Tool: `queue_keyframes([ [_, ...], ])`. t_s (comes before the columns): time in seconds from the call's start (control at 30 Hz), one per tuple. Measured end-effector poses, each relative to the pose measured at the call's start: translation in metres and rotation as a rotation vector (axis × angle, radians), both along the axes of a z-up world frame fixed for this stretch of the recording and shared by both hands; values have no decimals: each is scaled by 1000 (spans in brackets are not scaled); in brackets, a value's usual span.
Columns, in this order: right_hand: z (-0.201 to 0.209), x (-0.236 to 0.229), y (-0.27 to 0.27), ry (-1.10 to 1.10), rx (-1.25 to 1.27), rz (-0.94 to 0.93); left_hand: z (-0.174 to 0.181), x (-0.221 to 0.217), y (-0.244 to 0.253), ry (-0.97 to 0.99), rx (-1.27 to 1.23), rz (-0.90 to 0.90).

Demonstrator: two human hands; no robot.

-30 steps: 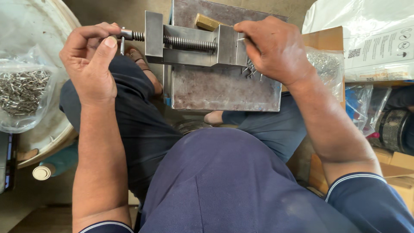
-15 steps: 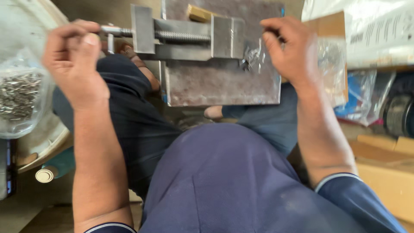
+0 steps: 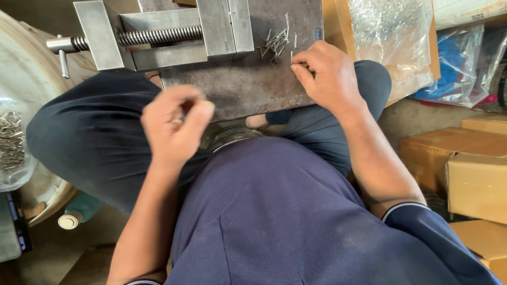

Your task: The person sits on the floor and uses a manual metal bender to bend small metal pins. They repeatedly pick up pins, insert them into the bender's slot, and press down on the lever to bend them. The person also uses a small wooden block to tap the pins and occasionally gathers the bent pieces.

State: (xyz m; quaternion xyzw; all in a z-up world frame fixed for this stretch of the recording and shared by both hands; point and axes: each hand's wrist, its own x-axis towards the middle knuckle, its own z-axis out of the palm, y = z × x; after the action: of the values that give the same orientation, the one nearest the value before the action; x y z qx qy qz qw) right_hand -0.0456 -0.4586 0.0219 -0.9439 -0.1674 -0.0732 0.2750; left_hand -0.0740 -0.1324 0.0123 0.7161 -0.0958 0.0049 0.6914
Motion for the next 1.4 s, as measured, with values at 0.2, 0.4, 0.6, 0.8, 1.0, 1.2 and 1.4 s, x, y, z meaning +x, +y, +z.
queue_keyframes([
  [0.2, -5, -9, 18, 402, 476, -78, -3, 23, -44, -40, 119, -263],
  [0.4, -21, -26, 52, 967, 1364, -113, -13, 37, -52, -68, 242, -399],
  [0.6, -10, -14, 75, 649, 927, 4, -31, 41, -37, 353, -239, -539],
  [0.8, 30, 15, 84, 88, 417, 128, -38, 43, -32, 371, -358, -489],
  [1.0, 51, 67, 84, -112, 205, 116, -36, 40, -33, 353, -422, -430],
  [1.2, 57, 76, 89, -49, 177, 122, -37, 41, -33, 311, -407, -419],
  [1.4, 64, 83, 88, -172, 30, 197, -36, 46, -32, 265, -433, -336],
])
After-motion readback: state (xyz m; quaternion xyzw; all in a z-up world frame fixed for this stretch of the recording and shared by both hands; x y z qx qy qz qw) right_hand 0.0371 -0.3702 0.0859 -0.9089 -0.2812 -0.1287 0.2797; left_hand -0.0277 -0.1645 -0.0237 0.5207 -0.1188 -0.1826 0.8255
